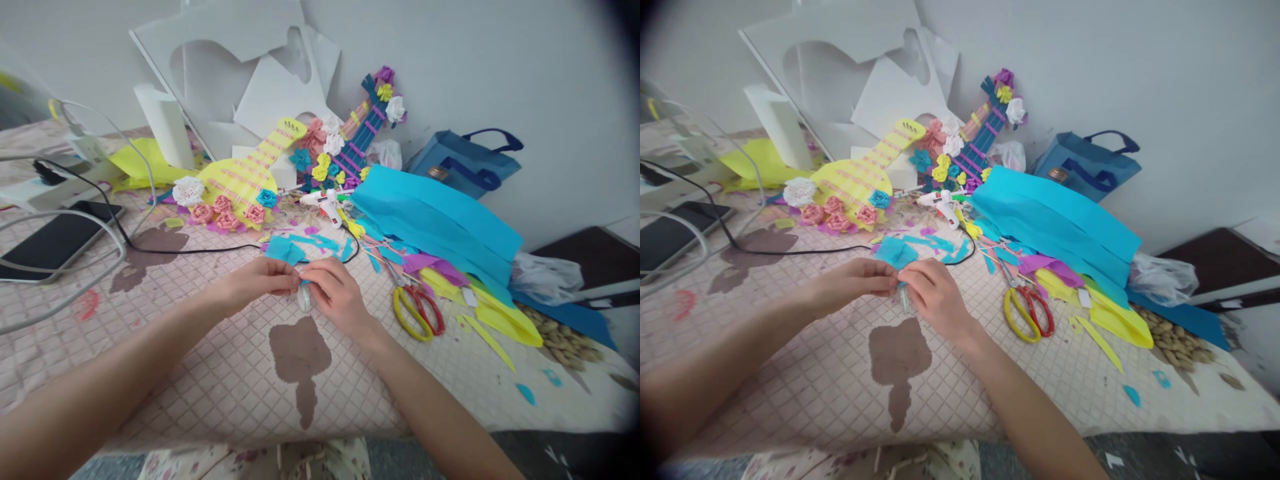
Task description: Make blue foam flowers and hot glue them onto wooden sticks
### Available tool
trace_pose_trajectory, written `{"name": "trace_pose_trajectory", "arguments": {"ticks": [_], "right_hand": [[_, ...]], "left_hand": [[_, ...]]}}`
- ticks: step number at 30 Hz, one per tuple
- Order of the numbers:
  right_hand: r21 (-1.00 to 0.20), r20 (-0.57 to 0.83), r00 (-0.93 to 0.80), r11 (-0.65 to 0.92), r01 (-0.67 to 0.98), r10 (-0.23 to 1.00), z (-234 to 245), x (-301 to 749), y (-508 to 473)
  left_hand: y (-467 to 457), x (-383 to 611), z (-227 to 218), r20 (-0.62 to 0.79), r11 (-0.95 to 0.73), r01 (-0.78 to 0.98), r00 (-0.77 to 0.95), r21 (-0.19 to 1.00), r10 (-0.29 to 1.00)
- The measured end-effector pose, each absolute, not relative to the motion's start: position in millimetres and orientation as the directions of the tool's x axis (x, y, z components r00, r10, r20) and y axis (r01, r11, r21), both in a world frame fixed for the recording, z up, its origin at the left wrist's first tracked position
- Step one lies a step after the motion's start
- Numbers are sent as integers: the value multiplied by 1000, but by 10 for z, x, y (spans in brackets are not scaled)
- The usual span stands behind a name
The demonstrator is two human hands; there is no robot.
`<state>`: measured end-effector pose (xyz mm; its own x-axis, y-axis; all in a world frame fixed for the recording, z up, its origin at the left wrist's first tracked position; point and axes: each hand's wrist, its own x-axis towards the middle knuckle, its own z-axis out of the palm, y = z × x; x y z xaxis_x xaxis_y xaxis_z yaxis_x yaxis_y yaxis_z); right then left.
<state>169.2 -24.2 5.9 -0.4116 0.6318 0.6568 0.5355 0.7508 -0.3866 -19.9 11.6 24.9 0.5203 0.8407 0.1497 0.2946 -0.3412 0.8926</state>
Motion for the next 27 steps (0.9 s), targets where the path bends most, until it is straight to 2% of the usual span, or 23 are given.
{"name": "trace_pose_trajectory", "arguments": {"ticks": [2,4,10,16,21,27], "right_hand": [[-379,657,-416,752,539,629,60,1694,-241],[-369,659,-420,755,542,624,60,1696,-238],[-338,665,-425,756,561,613,70,1692,-242],[-304,688,-435,776,553,580,63,1694,-238],[-307,675,-443,770,559,590,49,1697,-239],[-379,648,-410,739,557,642,31,1679,-246]], "left_hand": [[122,-212,238,-17,-156,231,606,960,795],[130,-224,228,-120,-3,186,647,983,753],[148,-232,221,-249,231,116,655,966,713],[176,-230,219,-392,497,36,666,867,635],[166,-219,208,-410,509,44,654,860,636],[125,-193,222,-342,312,159,609,937,716]]}}
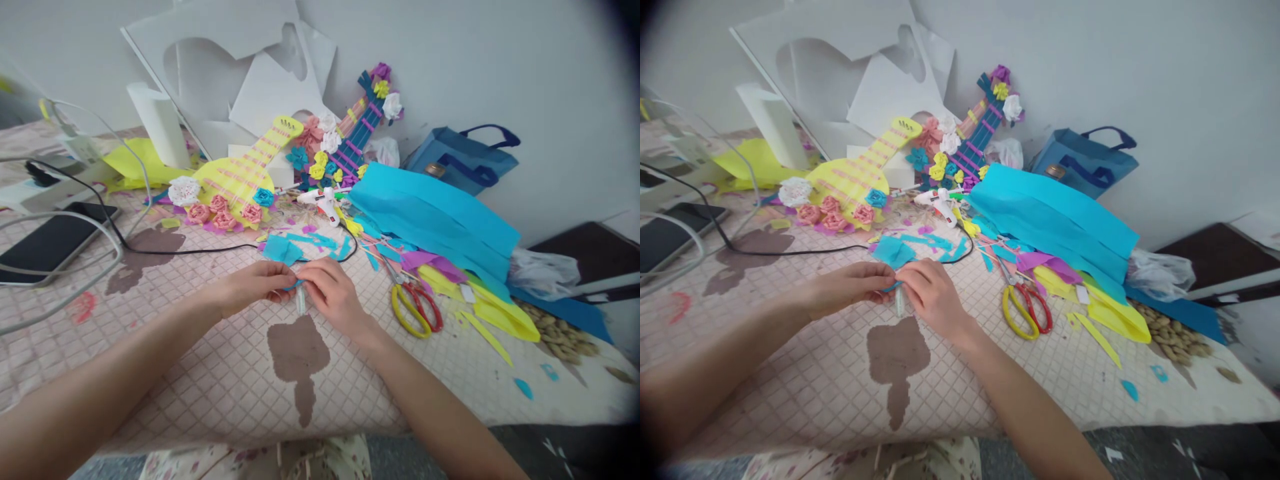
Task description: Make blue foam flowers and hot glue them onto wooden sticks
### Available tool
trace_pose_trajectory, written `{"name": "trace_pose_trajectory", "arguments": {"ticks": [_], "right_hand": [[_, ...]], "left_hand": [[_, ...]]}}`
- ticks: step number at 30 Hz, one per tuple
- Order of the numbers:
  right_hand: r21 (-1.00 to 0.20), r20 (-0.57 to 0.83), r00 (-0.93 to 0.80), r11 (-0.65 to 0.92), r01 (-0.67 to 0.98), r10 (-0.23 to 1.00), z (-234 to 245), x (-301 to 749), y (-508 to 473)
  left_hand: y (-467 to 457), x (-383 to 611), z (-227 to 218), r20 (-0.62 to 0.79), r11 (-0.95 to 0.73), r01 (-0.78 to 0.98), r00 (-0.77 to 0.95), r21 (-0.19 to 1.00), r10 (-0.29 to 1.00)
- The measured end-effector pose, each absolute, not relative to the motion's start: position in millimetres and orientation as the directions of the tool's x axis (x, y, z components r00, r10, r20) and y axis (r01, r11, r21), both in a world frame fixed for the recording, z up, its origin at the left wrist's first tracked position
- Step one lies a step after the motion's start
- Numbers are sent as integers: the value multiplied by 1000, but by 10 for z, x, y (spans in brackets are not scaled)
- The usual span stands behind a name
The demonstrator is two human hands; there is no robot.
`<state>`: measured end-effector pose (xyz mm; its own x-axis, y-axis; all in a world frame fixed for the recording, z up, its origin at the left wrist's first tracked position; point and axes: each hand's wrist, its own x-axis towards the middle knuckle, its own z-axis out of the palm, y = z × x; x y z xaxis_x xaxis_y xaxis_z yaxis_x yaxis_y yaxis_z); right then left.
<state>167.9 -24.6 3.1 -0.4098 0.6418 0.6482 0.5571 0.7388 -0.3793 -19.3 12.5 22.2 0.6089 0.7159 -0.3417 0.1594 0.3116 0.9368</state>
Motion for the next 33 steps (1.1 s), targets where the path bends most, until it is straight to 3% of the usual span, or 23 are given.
{"name": "trace_pose_trajectory", "arguments": {"ticks": [6,10,13,18,22,33], "right_hand": [[-466,632,-319,675,572,706,30,1680,-256],[-473,639,-284,656,589,715,32,1675,-255],[-476,640,-269,646,596,720,32,1667,-252],[-501,619,-245,615,609,746,48,1661,-255],[-500,604,-258,611,614,754,62,1670,-255],[-585,539,-252,573,574,803,45,1680,-236]], "left_hand": [[135,-235,249,-69,-133,258,648,957,758],[137,-263,259,254,-575,395,619,717,743],[121,-256,268,416,-737,390,637,552,649],[113,-231,226,565,-854,362,641,374,520],[143,-241,171,583,-884,329,665,331,466],[112,-234,275,416,-711,388,609,586,675]]}}
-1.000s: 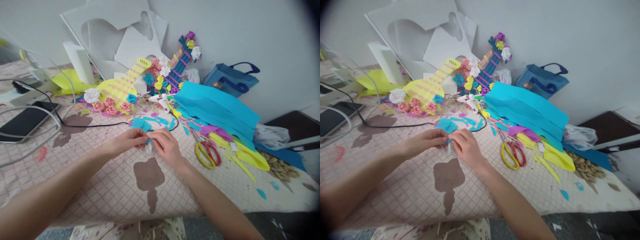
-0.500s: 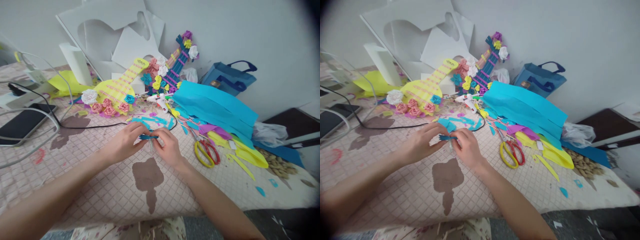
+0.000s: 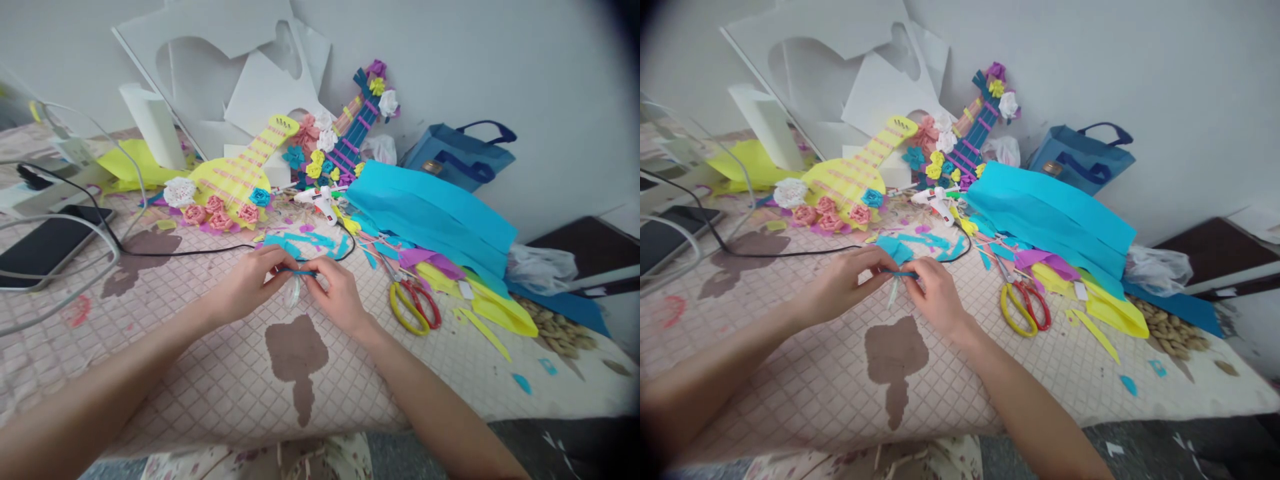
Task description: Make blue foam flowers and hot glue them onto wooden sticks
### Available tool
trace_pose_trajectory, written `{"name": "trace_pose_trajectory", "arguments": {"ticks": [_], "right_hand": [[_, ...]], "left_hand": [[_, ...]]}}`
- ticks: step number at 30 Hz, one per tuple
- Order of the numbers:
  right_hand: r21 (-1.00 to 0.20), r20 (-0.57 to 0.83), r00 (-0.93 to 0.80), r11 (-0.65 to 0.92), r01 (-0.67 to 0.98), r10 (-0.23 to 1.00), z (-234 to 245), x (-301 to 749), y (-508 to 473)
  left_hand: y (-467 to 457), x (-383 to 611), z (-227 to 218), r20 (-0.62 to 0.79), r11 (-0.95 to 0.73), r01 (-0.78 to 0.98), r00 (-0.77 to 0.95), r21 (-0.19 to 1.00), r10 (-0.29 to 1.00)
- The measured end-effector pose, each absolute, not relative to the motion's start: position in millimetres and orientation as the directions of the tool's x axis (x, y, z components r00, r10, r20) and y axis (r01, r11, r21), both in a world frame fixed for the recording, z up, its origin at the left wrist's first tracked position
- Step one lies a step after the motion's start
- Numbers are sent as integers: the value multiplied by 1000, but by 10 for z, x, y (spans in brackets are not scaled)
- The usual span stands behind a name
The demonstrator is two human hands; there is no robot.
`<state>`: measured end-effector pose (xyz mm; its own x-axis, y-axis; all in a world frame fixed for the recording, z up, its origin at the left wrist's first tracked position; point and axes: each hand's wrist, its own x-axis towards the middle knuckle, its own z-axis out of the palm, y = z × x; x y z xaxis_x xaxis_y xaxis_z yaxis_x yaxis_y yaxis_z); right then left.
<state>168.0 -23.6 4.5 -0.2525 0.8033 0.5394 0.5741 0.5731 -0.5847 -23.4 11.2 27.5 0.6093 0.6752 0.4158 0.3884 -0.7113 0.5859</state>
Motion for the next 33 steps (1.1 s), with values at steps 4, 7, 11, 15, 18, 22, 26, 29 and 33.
{"name": "trace_pose_trajectory", "arguments": {"ticks": [4,7,11,15,18,22,26,29,33], "right_hand": [[-593,535,-239,561,578,811,41,1673,-236],[-594,527,-238,554,583,816,41,1667,-235],[-582,526,-246,555,594,814,39,1655,-240],[-569,517,-264,558,604,814,40,1645,-246],[-569,515,-270,560,602,813,42,1642,-247],[-586,502,-263,548,597,824,43,1642,-247],[-632,478,-253,529,566,841,43,1640,-243],[-697,452,-236,505,509,861,46,1636,-240],[-754,509,-59,479,450,858,69,1625,-260]], "left_hand": [[103,-232,289,355,-656,398,604,642,714],[95,-229,302,319,-625,407,602,666,732],[104,-230,296,318,-639,425,611,641,725],[126,-238,255,374,-722,411,652,557,659],[131,-245,226,397,-771,397,686,498,610],[121,-247,221,391,-787,419,700,452,597],[108,-240,252,374,-757,430,682,492,629],[107,-231,269,343,-688,448,631,571,696],[126,-224,255,323,-601,476,543,642,775]]}}
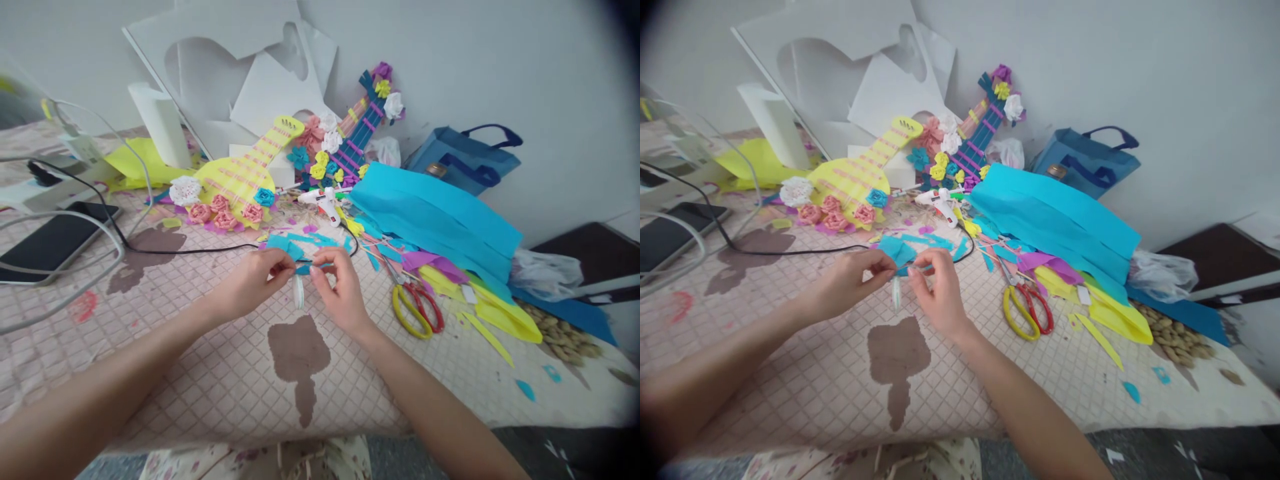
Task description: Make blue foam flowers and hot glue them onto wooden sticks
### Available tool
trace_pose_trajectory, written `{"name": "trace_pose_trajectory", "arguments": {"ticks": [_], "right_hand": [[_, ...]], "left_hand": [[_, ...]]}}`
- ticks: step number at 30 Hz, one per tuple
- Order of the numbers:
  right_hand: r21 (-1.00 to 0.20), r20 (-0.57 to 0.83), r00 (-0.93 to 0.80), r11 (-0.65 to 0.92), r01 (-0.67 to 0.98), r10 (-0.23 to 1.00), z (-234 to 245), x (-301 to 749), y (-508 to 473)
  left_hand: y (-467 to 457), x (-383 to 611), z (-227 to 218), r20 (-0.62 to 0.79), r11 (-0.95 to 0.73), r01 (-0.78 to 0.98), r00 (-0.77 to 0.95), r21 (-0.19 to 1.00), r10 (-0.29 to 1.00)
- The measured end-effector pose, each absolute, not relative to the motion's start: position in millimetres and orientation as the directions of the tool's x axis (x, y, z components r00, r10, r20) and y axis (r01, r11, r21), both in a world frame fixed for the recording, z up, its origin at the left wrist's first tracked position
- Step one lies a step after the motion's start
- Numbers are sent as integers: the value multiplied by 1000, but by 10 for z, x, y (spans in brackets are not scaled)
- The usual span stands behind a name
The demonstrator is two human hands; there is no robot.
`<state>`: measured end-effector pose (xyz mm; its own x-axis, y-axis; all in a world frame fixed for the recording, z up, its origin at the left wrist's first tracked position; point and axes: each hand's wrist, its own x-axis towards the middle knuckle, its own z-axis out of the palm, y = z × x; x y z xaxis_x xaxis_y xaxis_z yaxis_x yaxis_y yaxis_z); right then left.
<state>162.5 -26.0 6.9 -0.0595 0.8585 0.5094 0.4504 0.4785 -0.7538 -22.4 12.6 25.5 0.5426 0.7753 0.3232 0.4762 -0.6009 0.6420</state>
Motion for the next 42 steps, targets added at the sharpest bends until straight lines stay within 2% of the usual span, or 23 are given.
{"name": "trace_pose_trajectory", "arguments": {"ticks": [2,11,19,26,42], "right_hand": [[-756,529,-17,480,445,848,87,1611,-283],[-754,453,-168,477,452,875,66,1513,-347],[-801,381,-229,443,402,896,49,1527,-310],[-829,357,-232,421,368,905,67,1526,-306],[-771,357,-267,444,458,895,73,1530,-304]], "left_hand": [[133,-221,247,341,-583,481,501,655,796],[114,-212,254,358,-522,506,390,687,849],[134,-220,280,282,-468,459,416,755,864],[228,-268,272,97,-289,358,470,888,877],[241,-253,181,79,-255,310,484,916,872]]}}
